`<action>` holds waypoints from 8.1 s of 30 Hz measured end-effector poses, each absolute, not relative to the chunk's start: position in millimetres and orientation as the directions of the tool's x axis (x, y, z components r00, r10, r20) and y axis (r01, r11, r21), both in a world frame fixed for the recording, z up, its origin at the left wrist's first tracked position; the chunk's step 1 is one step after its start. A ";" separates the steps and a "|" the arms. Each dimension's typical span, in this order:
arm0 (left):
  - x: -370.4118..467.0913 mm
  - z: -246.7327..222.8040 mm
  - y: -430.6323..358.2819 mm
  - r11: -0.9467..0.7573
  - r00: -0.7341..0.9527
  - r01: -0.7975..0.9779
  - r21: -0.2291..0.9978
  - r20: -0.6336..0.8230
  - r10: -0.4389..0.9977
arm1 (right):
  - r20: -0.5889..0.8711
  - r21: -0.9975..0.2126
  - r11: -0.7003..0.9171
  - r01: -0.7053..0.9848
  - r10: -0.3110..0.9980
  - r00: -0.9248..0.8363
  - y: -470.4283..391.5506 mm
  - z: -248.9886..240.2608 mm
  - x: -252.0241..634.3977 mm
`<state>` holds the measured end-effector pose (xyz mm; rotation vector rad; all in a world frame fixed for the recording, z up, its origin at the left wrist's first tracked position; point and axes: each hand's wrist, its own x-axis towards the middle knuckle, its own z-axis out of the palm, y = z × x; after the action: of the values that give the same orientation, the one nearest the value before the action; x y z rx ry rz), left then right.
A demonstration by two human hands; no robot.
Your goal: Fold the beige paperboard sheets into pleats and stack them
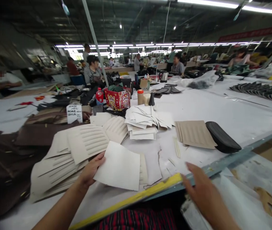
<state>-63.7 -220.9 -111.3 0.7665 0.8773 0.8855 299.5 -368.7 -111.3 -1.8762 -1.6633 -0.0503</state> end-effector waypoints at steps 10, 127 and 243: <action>-67.8 -111.7 -240.2 0.323 0.106 -0.344 0.882 -0.305 0.946 | 0.182 -0.299 0.260 0.918 0.960 -0.213 -316.5 -146.4 98.1; -75.6 -171.1 -229.5 -0.044 0.219 0.765 0.642 -0.196 0.956 | -0.410 -0.381 0.057 0.923 0.884 -0.224 -263.9 -158.4 212.8; -40.8 -192.4 -259.1 -0.573 0.577 0.730 0.372 0.112 0.809 | 0.110 -0.492 0.244 0.836 0.970 -0.218 -299.8 -185.0 162.9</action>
<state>-40.8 -259.1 -192.4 2.5258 1.2659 0.3918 162.9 -299.8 -185.0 -1.6533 -2.1301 0.4645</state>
